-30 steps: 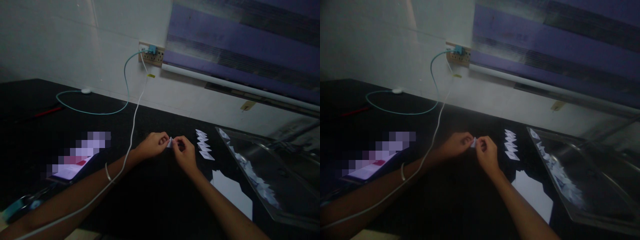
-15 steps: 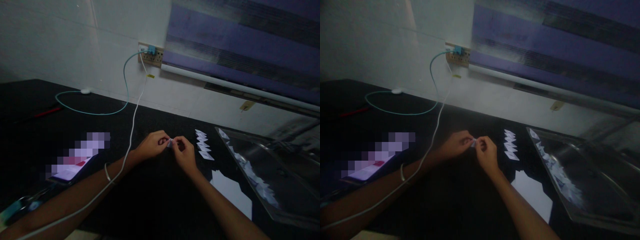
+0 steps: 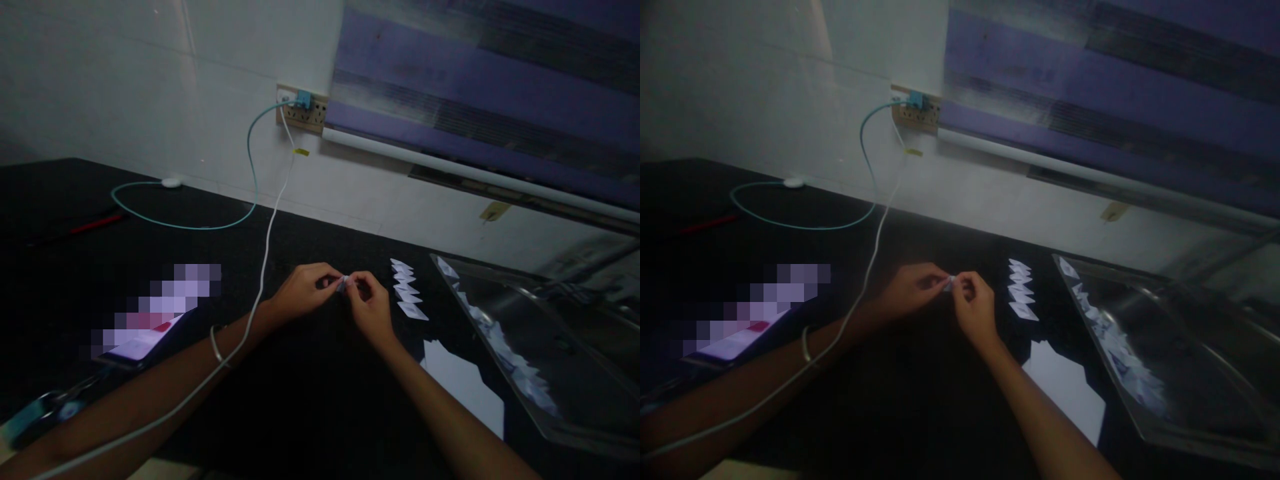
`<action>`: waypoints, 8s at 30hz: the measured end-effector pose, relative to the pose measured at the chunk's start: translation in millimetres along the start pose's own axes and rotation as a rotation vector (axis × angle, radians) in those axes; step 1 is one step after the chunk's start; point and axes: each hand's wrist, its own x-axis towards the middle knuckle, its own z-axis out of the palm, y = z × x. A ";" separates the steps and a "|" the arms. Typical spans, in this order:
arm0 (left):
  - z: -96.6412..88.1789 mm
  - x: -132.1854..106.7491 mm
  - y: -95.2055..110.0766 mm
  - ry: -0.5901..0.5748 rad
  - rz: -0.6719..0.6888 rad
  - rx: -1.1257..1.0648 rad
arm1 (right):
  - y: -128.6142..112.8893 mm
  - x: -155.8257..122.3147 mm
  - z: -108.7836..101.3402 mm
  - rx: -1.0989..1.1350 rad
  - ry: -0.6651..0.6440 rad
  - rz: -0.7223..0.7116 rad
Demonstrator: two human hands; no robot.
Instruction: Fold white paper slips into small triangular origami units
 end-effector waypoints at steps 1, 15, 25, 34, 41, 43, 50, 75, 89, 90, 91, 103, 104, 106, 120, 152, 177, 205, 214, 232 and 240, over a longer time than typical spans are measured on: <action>-0.1 0.2 -0.2 0.004 0.006 -0.003 | -0.2 0.1 0.0 0.004 -0.002 -0.003; 1.1 5.0 0.8 0.087 -0.222 -0.059 | -3.5 0.5 -3.6 0.043 -0.072 -0.032; -2.8 14.0 3.9 0.164 -0.379 -0.317 | -2.0 6.2 -4.1 0.202 -0.159 0.110; -4.0 12.6 8.1 0.135 -0.327 -0.379 | 2.1 6.0 -1.9 0.251 -0.173 0.167; -5.9 10.6 7.7 0.082 -0.344 -0.348 | 0.3 7.4 -2.0 0.253 -0.162 0.187; -5.6 10.2 7.0 0.059 -0.329 -0.343 | -0.3 7.2 -2.5 0.257 -0.153 0.190; -2.6 6.1 2.4 0.029 -0.244 -0.305 | -2.4 6.2 -3.8 0.268 -0.149 0.199; -7.6 2.6 5.5 0.002 -0.052 -0.098 | -7.6 5.8 -8.5 0.273 -0.173 0.154; -7.2 0.5 2.8 -0.049 0.051 0.050 | -1.4 7.6 -7.0 0.310 -0.161 0.230; -7.7 0.1 4.1 -0.057 0.018 0.040 | -0.3 8.3 -8.1 0.305 -0.170 0.239; -8.0 -0.2 5.3 -0.065 -0.012 0.018 | 0.5 9.2 -9.5 0.297 -0.187 0.250; -6.0 4.3 0.0 -0.069 -0.197 -0.412 | 1.5 16.1 -25.5 0.325 -0.513 0.361; -6.2 4.7 0.0 -0.072 -0.194 -0.421 | 2.6 15.6 -25.6 0.343 -0.528 0.362; -6.4 4.9 0.6 -0.102 -0.191 -0.441 | 4.4 14.5 -25.5 0.373 -0.546 0.362; -6.4 1.5 0.9 -0.369 -0.244 -0.588 | 0.3 16.1 -31.4 0.212 -0.739 0.391; -7.2 4.6 -1.9 -0.071 -0.297 -0.290 | 2.6 11.1 -17.4 0.288 -0.449 0.325; -2.5 9.4 -3.2 -0.084 -0.485 -0.476 | -0.9 7.0 -15.0 0.075 -0.051 0.037; 12.4 8.3 -2.2 -0.295 -0.543 -0.852 | -13.1 -1.4 -10.0 -0.147 0.064 -0.186; 21.8 6.2 -9.6 -0.025 -0.546 -0.925 | -17.0 -5.0 -8.5 -0.207 -0.081 -0.289; 20.2 1.5 -15.0 -0.385 -0.553 -0.749 | -2.9 5.7 -9.9 0.297 -0.118 0.126; 9.5 1.1 -7.9 -0.498 -0.431 -0.534 | 3.0 8.7 -10.2 0.397 -0.240 0.235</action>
